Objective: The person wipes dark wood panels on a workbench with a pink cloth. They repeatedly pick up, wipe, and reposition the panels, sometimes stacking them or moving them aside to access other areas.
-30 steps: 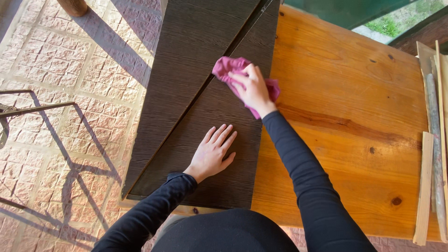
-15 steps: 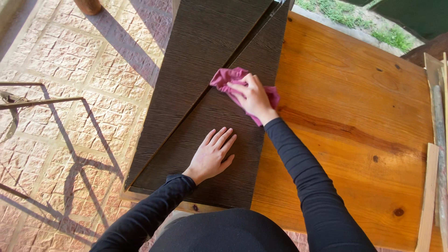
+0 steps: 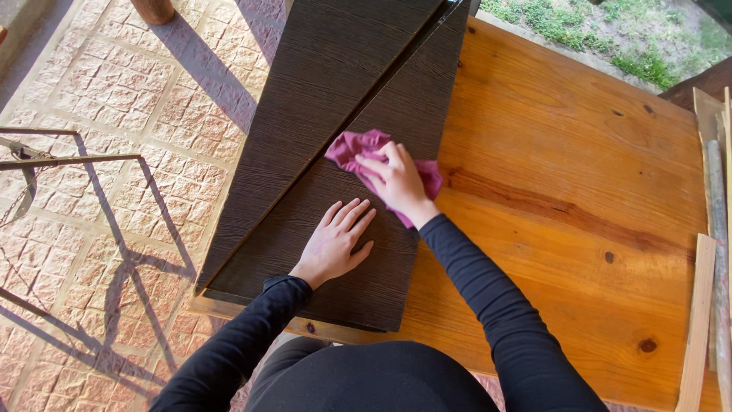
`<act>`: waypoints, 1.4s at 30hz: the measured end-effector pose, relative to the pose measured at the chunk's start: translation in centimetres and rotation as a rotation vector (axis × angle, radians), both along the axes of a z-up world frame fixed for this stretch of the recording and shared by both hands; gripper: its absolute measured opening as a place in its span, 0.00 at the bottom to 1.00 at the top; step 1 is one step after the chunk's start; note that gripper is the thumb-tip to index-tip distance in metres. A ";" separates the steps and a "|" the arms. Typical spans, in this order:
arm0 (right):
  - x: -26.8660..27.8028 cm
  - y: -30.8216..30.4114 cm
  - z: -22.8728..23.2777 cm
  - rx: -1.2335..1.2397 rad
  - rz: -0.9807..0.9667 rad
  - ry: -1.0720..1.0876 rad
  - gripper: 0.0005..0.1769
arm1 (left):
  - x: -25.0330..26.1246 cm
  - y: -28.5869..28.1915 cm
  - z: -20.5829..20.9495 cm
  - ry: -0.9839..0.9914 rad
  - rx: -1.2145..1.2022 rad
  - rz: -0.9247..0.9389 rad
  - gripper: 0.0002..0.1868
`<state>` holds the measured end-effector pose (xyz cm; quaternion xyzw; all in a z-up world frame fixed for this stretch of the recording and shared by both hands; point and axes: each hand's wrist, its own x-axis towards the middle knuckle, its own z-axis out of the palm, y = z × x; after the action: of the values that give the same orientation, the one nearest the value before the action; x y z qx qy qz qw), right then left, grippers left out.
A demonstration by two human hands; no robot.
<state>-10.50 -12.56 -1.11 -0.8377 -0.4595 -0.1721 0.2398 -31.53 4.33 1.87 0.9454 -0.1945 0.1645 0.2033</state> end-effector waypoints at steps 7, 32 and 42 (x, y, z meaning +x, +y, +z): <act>-1.6 -0.9 2.1 0.009 0.004 -0.008 0.18 | -1.4 0.4 0.5 -0.018 -0.011 -0.044 0.32; -7.6 -1.3 2.6 -0.007 -0.191 0.021 0.19 | -10.1 3.2 0.7 0.048 0.029 -0.078 0.31; -18.8 -0.5 1.6 -0.070 -0.297 0.155 0.20 | -10.9 5.9 0.0 0.056 0.056 0.057 0.32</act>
<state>-29.35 -13.06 0.45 -0.9151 -0.3163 -0.1242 0.2170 -42.40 10.27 1.84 0.9601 -0.1660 0.1381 0.1776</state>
